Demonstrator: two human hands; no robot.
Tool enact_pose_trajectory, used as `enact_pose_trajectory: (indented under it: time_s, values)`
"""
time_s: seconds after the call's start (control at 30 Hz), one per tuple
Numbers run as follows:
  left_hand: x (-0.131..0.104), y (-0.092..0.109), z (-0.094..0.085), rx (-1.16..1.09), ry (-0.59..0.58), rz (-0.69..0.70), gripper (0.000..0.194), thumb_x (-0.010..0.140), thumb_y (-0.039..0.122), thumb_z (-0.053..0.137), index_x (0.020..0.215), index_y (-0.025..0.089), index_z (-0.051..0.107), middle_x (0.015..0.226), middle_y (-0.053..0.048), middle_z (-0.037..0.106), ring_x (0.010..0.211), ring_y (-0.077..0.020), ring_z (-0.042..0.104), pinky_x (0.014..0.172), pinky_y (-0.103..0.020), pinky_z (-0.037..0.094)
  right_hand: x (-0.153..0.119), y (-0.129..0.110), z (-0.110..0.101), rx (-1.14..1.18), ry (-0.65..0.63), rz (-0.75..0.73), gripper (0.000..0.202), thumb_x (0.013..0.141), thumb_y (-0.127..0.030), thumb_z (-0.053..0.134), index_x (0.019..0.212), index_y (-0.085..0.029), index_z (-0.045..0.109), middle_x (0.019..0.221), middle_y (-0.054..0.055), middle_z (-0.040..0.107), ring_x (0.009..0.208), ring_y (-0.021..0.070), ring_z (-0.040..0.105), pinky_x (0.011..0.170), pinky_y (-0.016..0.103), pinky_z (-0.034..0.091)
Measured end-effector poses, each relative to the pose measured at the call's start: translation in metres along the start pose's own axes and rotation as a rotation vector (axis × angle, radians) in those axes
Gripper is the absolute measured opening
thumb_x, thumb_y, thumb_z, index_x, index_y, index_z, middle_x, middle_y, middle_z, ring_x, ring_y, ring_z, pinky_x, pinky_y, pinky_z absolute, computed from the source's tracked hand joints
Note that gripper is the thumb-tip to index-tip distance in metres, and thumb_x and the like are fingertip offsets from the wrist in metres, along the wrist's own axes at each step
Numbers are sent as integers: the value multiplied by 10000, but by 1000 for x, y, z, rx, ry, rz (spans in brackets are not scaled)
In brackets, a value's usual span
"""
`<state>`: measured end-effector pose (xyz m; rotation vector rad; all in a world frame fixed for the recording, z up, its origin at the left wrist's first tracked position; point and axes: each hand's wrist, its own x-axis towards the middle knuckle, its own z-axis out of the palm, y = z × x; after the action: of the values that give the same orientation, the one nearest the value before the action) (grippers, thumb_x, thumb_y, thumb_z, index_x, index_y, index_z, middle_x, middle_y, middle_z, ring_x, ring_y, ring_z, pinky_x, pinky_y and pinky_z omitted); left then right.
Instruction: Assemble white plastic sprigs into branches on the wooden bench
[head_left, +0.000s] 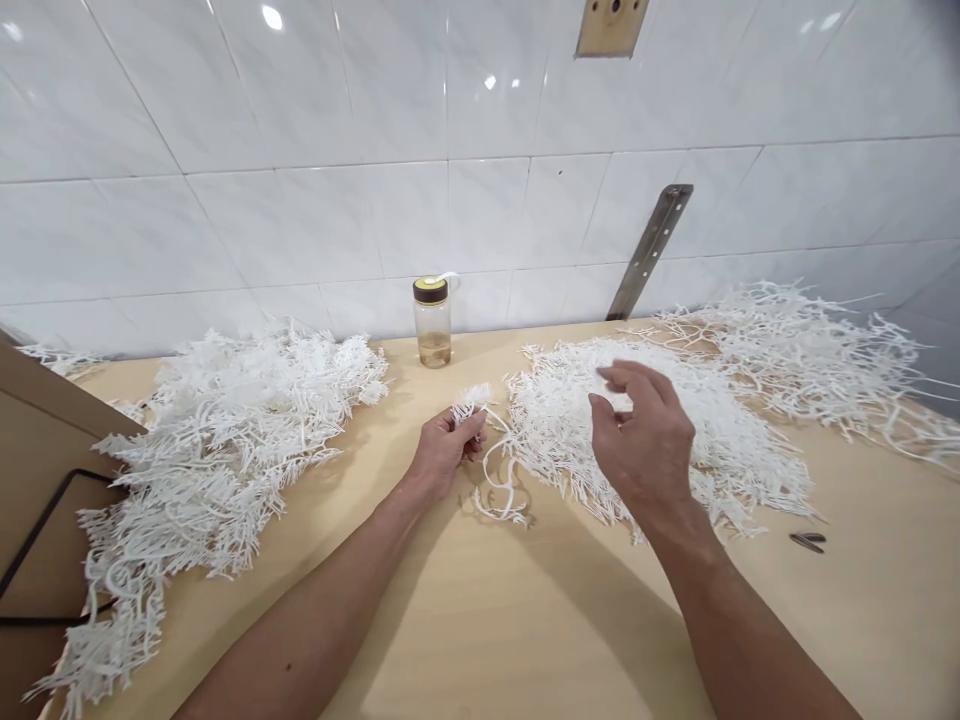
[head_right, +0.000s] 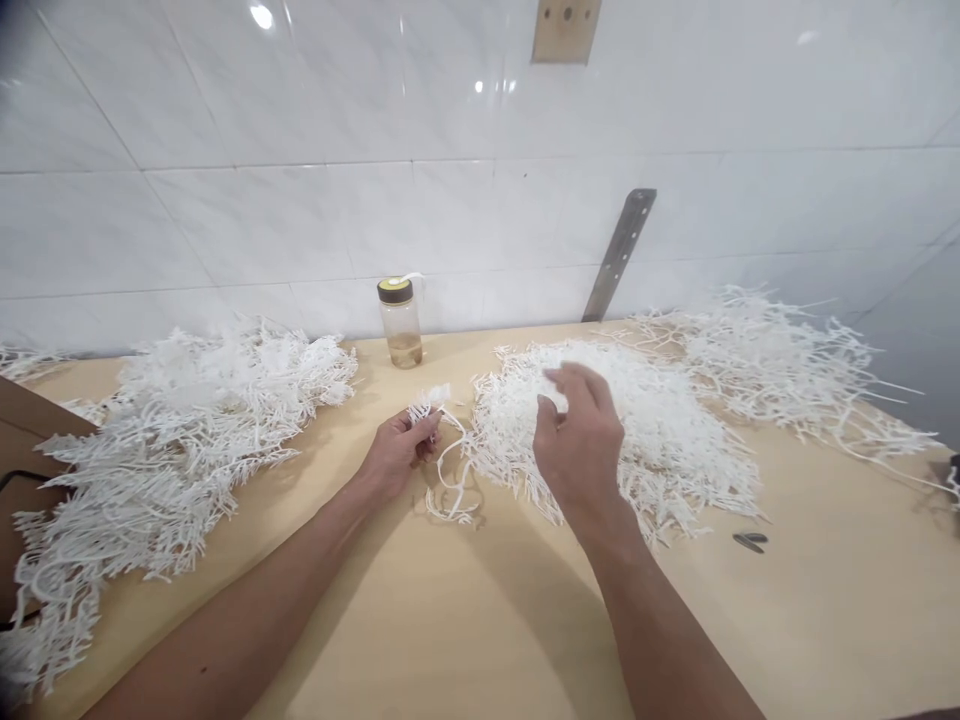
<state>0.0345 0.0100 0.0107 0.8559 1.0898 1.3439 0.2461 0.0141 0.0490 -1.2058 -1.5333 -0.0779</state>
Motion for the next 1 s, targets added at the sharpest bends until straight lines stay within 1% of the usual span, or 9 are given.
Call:
enact_pose_trajectory:
  time_s: [0.07, 0.1, 0.23, 0.33, 0.47, 0.63, 0.73, 0.83, 1.0]
  values:
    - [2, 0, -2, -14, 0, 5, 416, 611, 473, 859, 690, 143, 618, 580, 15, 587, 471, -72, 485, 461, -208, 365, 6, 8, -5, -21, 59, -14, 270, 847, -241, 617, 1106, -165, 637, 1263, 157, 586, 942, 221, 640, 623, 345, 605]
    - [3, 0, -2, -30, 0, 1, 405, 622, 464, 855, 693, 143, 618, 579, 20, 579, 468, -66, 480, 456, -201, 357, 8, 10, -6, -10, 82, -3, 283, 847, -236, 616, 1121, -165, 626, 1240, 153, 596, 924, 214, 641, 618, 345, 605]
    - [8, 2, -5, -136, 28, -41, 398, 592, 386, 880, 830, 135, 683, 567, 41, 543, 485, -64, 482, 434, -177, 333, 3, 7, 0, 107, 107, 34, 198, 892, -201, 551, 1075, -164, 619, 953, 85, 666, 773, 175, 634, 577, 303, 577]
    - [10, 6, -5, -214, 25, -54, 383, 553, 274, 893, 839, 125, 685, 569, 57, 505, 495, -63, 481, 423, -170, 338, -14, -6, 13, 237, -9, -2, 144, 915, -177, 516, 1012, -177, 621, 922, 75, 679, 772, 165, 638, 576, 271, 551]
    - [8, 13, -4, -279, -17, -72, 286, 584, 177, 854, 775, 125, 648, 609, 49, 518, 510, -62, 488, 428, -169, 372, -37, -23, 30, 313, -255, -49, 137, 908, -143, 497, 984, -183, 604, 900, 66, 666, 760, 159, 630, 637, 271, 524]
    - [8, 17, -6, -300, -45, -113, 190, 660, 157, 791, 746, 120, 625, 692, -3, 585, 561, -90, 534, 458, -196, 439, -42, -23, 34, 220, -336, 36, 169, 877, -108, 503, 1012, -165, 587, 969, 86, 663, 737, 166, 611, 694, 301, 499]
    - [10, 15, -9, -301, -57, -117, 193, 665, 152, 792, 735, 118, 616, 704, -2, 586, 512, -71, 491, 413, -185, 409, -41, -22, 34, 174, -386, 78, 169, 880, -110, 502, 1017, -159, 590, 976, 91, 663, 750, 180, 609, 729, 324, 487]
    - [14, 12, -11, -297, -70, -123, 208, 662, 138, 802, 742, 126, 611, 696, 11, 577, 475, -50, 444, 384, -165, 377, -44, -25, 35, 139, -488, 101, 180, 889, -120, 510, 1045, -163, 589, 1006, 93, 662, 794, 195, 617, 742, 330, 469]
    - [18, 12, -14, -286, -70, -110, 215, 654, 134, 814, 778, 118, 640, 676, 5, 581, 475, -49, 446, 393, -152, 390, -54, -31, 40, 130, -636, 78, 139, 913, -115, 485, 946, -189, 599, 891, 52, 662, 793, 184, 608, 702, 295, 417]
